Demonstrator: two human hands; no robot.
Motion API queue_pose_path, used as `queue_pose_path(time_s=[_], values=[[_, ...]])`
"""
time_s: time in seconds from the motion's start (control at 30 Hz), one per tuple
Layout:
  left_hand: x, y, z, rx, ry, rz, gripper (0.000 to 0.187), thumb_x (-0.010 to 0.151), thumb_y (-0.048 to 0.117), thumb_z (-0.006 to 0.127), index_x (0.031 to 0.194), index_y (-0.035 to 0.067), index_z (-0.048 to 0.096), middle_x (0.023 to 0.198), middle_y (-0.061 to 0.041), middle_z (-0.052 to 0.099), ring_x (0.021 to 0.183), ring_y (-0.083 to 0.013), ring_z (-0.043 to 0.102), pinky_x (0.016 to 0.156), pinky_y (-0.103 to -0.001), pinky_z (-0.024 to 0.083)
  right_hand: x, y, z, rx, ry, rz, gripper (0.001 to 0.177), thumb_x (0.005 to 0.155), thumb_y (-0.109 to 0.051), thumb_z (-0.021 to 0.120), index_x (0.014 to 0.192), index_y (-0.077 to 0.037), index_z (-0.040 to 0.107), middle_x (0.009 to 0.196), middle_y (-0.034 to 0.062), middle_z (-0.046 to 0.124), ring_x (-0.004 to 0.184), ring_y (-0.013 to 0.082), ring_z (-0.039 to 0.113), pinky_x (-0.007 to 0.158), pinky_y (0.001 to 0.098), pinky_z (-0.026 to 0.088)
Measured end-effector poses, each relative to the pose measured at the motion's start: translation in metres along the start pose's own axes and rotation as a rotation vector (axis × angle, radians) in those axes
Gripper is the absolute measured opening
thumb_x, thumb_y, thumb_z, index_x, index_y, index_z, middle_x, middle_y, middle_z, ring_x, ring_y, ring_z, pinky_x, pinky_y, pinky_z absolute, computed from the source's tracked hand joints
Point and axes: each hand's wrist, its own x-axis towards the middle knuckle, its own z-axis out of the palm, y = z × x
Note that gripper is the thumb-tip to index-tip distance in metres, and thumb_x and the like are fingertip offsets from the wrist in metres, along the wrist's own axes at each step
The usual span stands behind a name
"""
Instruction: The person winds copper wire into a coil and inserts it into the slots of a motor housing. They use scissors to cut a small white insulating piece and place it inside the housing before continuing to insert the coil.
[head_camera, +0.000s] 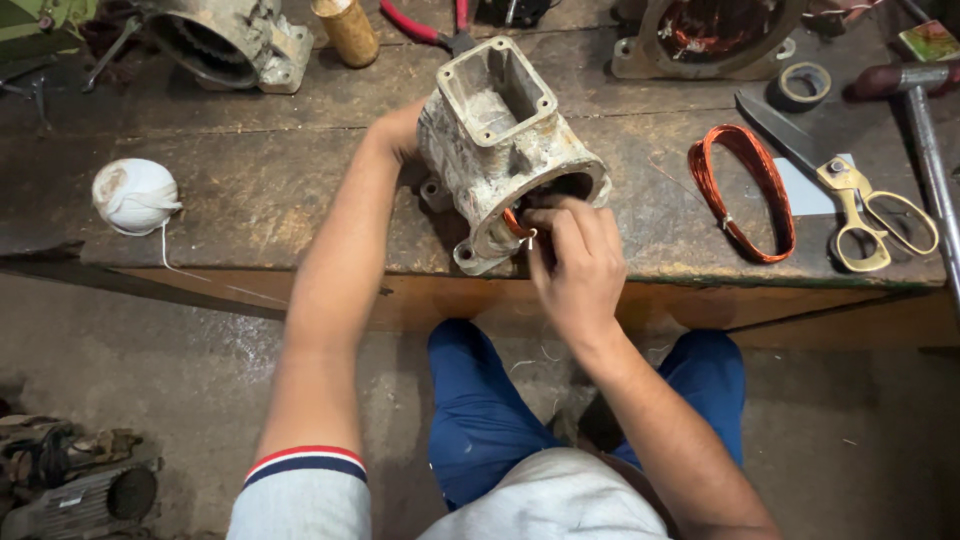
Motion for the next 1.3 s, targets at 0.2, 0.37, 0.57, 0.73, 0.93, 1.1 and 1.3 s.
queue_pose_path(time_s=[0.2, 0.37, 0.57, 0.73, 0.93, 1.1, 1.3], values=[[-0.007, 0.007, 0.006, -0.081, 0.050, -0.061, 0.040, 0.091, 0.011, 0.075, 0.128, 0.001, 0.068, 0.115, -0.010, 0.075, 0.098, -0.0168, 0.073, 0.079, -0.034, 0.063, -0.002, 0.003, 0.008, 0.012, 0.058, -0.022, 0.026, 0.075, -0.001, 0.081, 0.095, -0.007, 0.066, 0.107, 0.0086, 0.070, 0.094, 0.0305, 0.062, 0.083, 0.0400, 0.050], [-0.008, 0.004, 0.008, -0.102, 0.037, -0.060, 0.036, 0.091, 0.008, 0.073, 0.126, 0.001, 0.069, 0.114, -0.010, 0.075, 0.096, -0.0151, 0.074, 0.079, -0.033, 0.064, -0.002, 0.005, 0.012, -0.006, 0.052, -0.015, 0.024, 0.077, -0.001, 0.082, 0.094, -0.004, 0.065, 0.098, 0.0083, 0.069, 0.090, 0.0295, 0.063, 0.079, 0.0404, 0.050], [0.003, -0.015, -0.007, -0.203, 0.014, -0.129, 0.029, 0.096, 0.009, 0.068, 0.122, -0.003, 0.071, 0.111, -0.013, 0.076, 0.091, -0.0182, 0.075, 0.077, -0.035, 0.064, -0.006, 0.006, 0.020, -0.039, 0.084, -0.010, 0.021, 0.089, -0.004, 0.084, 0.093, -0.004, 0.063, 0.094, 0.0092, 0.068, 0.084, 0.0280, 0.062, 0.073, 0.0406, 0.049], [0.012, -0.022, -0.013, -0.174, 0.017, -0.111, 0.030, 0.098, 0.012, 0.064, 0.125, -0.001, 0.068, 0.114, -0.012, 0.076, 0.095, -0.0193, 0.076, 0.081, -0.037, 0.065, -0.007, 0.006, 0.023, -0.083, 0.029, 0.037, 0.025, 0.084, -0.002, 0.082, 0.095, -0.001, 0.060, 0.097, 0.0145, 0.062, 0.088, 0.0354, 0.061, 0.077, 0.0453, 0.049], [-0.003, -0.004, 0.003, -0.283, 0.106, -0.082, 0.034, 0.103, 0.021, 0.057, 0.130, 0.001, 0.065, 0.116, -0.010, 0.073, 0.099, -0.0183, 0.073, 0.084, -0.035, 0.063, 0.000, 0.001, 0.004, -0.073, -0.020, -0.044, 0.029, 0.079, -0.004, 0.079, 0.104, -0.005, 0.064, 0.112, 0.0119, 0.065, 0.098, 0.0342, 0.060, 0.086, 0.0421, 0.052], [0.003, -0.015, -0.011, -0.155, -0.039, 0.039, 0.035, 0.104, 0.019, 0.060, 0.134, 0.000, 0.063, 0.127, -0.008, 0.070, 0.109, -0.0153, 0.069, 0.092, -0.034, 0.062, 0.004, 0.003, -0.009, -0.134, -0.076, -0.102, 0.042, 0.078, -0.005, 0.078, 0.118, -0.016, 0.073, 0.118, 0.0048, 0.065, 0.099, 0.0303, 0.056, 0.087, 0.0384, 0.051], [0.011, -0.030, -0.025, -0.126, 0.020, -0.032, 0.037, 0.098, 0.012, 0.067, 0.132, 0.000, 0.065, 0.123, -0.010, 0.072, 0.104, -0.0170, 0.070, 0.087, -0.034, 0.062, 0.003, 0.014, -0.007, -0.178, -0.098, -0.186, 0.041, 0.081, -0.006, 0.075, 0.121, -0.014, 0.073, 0.118, 0.0072, 0.064, 0.095, 0.0290, 0.055, 0.084, 0.0376, 0.051]])
